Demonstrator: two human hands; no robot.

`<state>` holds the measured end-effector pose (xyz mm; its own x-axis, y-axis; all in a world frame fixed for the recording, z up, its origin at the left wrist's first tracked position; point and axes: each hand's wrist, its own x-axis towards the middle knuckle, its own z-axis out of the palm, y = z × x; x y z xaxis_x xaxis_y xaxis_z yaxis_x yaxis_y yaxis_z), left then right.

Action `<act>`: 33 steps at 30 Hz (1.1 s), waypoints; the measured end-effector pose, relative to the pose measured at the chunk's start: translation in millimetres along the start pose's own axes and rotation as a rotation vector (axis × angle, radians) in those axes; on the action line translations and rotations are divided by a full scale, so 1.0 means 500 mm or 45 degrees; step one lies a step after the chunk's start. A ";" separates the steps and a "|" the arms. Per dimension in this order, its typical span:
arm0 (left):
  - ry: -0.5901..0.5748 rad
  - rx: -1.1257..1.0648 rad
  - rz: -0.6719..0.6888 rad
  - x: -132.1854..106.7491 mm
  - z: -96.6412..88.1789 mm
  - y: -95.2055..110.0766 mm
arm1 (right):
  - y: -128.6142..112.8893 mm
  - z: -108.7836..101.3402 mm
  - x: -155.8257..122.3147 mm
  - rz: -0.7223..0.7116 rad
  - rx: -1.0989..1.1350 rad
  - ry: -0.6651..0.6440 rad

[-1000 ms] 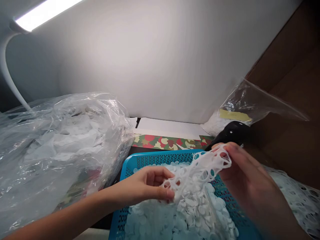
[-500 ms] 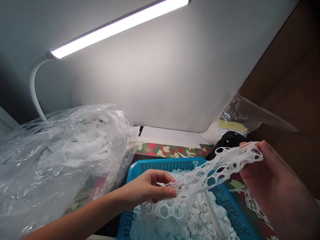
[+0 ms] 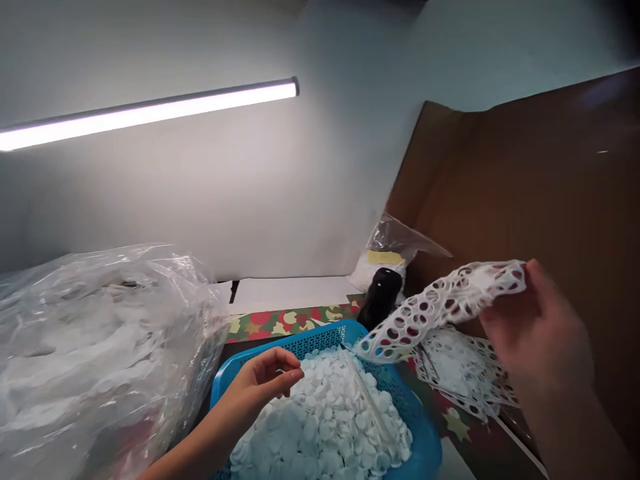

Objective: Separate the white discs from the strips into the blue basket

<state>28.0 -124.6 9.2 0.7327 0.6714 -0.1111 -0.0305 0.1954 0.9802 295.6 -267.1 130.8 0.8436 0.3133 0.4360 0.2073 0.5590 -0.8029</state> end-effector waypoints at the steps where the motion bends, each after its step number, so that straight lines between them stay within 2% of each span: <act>1: 0.009 0.022 0.004 -0.001 0.000 0.001 | -0.013 -0.010 0.013 -0.086 0.017 0.022; 4: 0.057 0.072 0.026 -0.004 0.004 0.001 | -0.047 -0.042 0.054 -0.398 -0.042 0.084; 7: 0.095 0.102 0.057 -0.006 0.007 0.001 | -0.064 -0.079 0.093 -0.546 -0.255 0.127; 13: 0.042 0.164 0.042 -0.004 0.003 0.008 | -0.086 -0.149 0.134 -0.669 -0.698 0.112; 20: 0.030 0.136 0.068 -0.012 0.007 0.012 | -0.114 -0.182 0.111 -0.753 -1.110 -0.060; 25: 0.050 0.165 0.089 -0.016 0.009 0.015 | -0.108 -0.184 0.094 -0.701 -1.345 -0.219; 30: 0.031 0.165 0.099 -0.013 0.005 0.007 | -0.072 -0.203 0.074 -0.411 -1.595 -0.498; 33: 0.027 0.153 0.124 -0.011 0.002 -0.003 | -0.044 -0.222 0.041 -0.276 -1.647 -0.507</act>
<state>24.7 -129.2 8.4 0.7156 0.6983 -0.0169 -0.0182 0.0428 0.9989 363.4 -358.3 112.1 0.5827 0.6326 0.5103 0.8113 -0.4151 -0.4117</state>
